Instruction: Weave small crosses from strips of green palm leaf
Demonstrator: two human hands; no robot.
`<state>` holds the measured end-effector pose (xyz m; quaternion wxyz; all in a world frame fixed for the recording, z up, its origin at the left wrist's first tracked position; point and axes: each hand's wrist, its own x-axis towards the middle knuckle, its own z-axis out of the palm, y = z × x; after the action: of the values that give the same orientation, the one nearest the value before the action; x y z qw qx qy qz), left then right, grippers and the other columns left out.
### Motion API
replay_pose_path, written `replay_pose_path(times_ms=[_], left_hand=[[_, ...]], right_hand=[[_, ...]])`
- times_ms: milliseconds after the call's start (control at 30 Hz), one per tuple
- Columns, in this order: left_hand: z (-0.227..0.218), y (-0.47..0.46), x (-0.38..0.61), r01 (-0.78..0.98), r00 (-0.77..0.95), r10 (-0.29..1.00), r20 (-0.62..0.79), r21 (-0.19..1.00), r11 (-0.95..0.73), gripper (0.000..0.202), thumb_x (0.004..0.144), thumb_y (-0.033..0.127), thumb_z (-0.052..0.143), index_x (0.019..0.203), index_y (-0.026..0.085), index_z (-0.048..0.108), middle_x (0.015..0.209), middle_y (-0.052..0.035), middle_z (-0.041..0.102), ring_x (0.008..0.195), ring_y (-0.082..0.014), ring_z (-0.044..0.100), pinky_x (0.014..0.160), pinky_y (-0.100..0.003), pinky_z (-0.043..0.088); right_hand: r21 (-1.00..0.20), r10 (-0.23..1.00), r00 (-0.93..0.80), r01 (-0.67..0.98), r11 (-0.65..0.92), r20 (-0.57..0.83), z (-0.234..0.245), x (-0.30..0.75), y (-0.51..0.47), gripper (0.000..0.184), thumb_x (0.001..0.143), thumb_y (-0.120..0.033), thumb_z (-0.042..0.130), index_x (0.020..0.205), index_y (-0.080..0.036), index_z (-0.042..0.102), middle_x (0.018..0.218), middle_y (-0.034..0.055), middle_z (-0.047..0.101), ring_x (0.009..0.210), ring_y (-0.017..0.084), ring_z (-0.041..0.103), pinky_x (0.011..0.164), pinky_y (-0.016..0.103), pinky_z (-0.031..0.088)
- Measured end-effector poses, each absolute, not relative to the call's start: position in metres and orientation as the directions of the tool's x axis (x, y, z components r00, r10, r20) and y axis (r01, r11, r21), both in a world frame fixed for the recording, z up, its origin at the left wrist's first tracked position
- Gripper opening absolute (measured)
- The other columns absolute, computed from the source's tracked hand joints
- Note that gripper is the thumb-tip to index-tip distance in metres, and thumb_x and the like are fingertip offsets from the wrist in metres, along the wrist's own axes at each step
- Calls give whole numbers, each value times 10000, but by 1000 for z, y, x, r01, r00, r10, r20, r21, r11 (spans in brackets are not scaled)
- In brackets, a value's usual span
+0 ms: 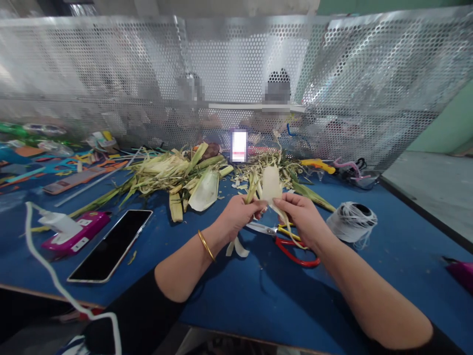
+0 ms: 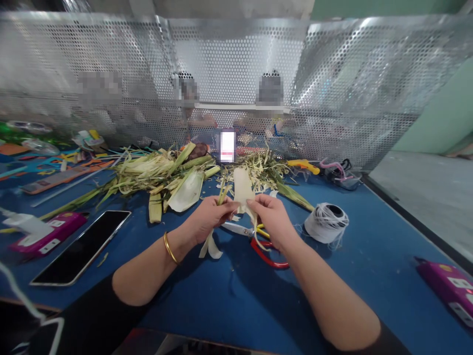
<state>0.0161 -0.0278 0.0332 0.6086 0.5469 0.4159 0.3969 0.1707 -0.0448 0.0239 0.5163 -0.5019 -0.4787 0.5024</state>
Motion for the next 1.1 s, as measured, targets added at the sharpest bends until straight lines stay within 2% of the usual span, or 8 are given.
replay_pose_path(times_ms=[167, 300, 400, 600, 700, 800, 933, 1100], left_hand=[[39, -11, 5, -288, 171, 968, -186, 930, 229, 250, 668, 164, 518, 458, 173, 382, 420, 75, 302, 330, -19, 202, 356, -188, 89], [43, 7, -13, -506, -108, 977, -186, 856, 107, 227, 697, 123, 488, 522, 179, 355, 467, 77, 335, 326, -14, 205, 327, -172, 100], [43, 17, -21, -503, -256, 949, -186, 864, 34, 274, 752, 139, 499, 544, 187, 327, 458, 87, 305, 324, -13, 199, 321, -158, 118], [35, 16, -15, -339, -82, 981, -176, 931, 139, 368, 721, 395, 713, 572, 144, 489, 463, 74, 370, 328, 0, 227, 335, -160, 101], [36, 8, -9, -234, 38, 996, -78, 968, 84, 422, 689, 519, 703, 639, 114, 595, 532, 30, 478, 340, 7, 211, 349, -186, 81], [38, -1, -3, -203, 90, 995, 43, 979, -24, 375, 620, 463, 757, 722, 117, 651, 545, 41, 495, 373, -2, 216, 375, -200, 112], [40, -10, 3, -223, 72, 995, 75, 973, -57, 251, 593, 342, 757, 693, 136, 653, 496, 67, 447, 422, -28, 264, 430, -206, 208], [39, -18, 7, -105, 210, 976, 53, 994, -31, 134, 635, 276, 688, 627, 144, 664, 480, 53, 452, 468, -56, 318, 480, -218, 254]], right_hand=[[-989, 990, -62, -63, -132, -128, 35, 193, -38, 261, 546, -343, 775, 556, -177, 574, 415, -41, 512, 363, 79, 443, 379, 208, 341], [-985, 983, -101, -67, -161, -154, 40, 208, -33, 261, 599, -325, 754, 528, -174, 554, 411, -39, 484, 365, 79, 442, 375, 210, 350], [-972, 979, -105, -141, -189, -175, 42, 212, -32, 258, 600, -296, 753, 533, -176, 534, 430, -52, 460, 376, 66, 418, 381, 203, 358], [-968, 975, -148, -165, -188, -164, 39, 197, -37, 297, 606, -317, 754, 518, -175, 509, 413, -58, 448, 369, 57, 402, 379, 189, 340], [-971, 976, -143, -153, -184, -162, 33, 184, -41, 291, 594, -340, 759, 527, -175, 529, 394, -58, 462, 347, 62, 411, 368, 193, 332], [-968, 972, -153, -147, -202, -180, 24, 172, -44, 269, 589, -357, 757, 569, -178, 557, 413, -60, 484, 348, 76, 433, 372, 207, 342], [-976, 961, -189, -40, -215, -204, 15, 162, -49, 266, 630, -393, 730, 618, -178, 575, 483, -52, 519, 391, 82, 454, 421, 226, 384], [-995, 993, -98, 76, 72, 64, 19, 159, -51, 296, 666, -395, 733, 847, -185, 629, 747, 0, 625, 693, 135, 574, 652, 262, 461]])
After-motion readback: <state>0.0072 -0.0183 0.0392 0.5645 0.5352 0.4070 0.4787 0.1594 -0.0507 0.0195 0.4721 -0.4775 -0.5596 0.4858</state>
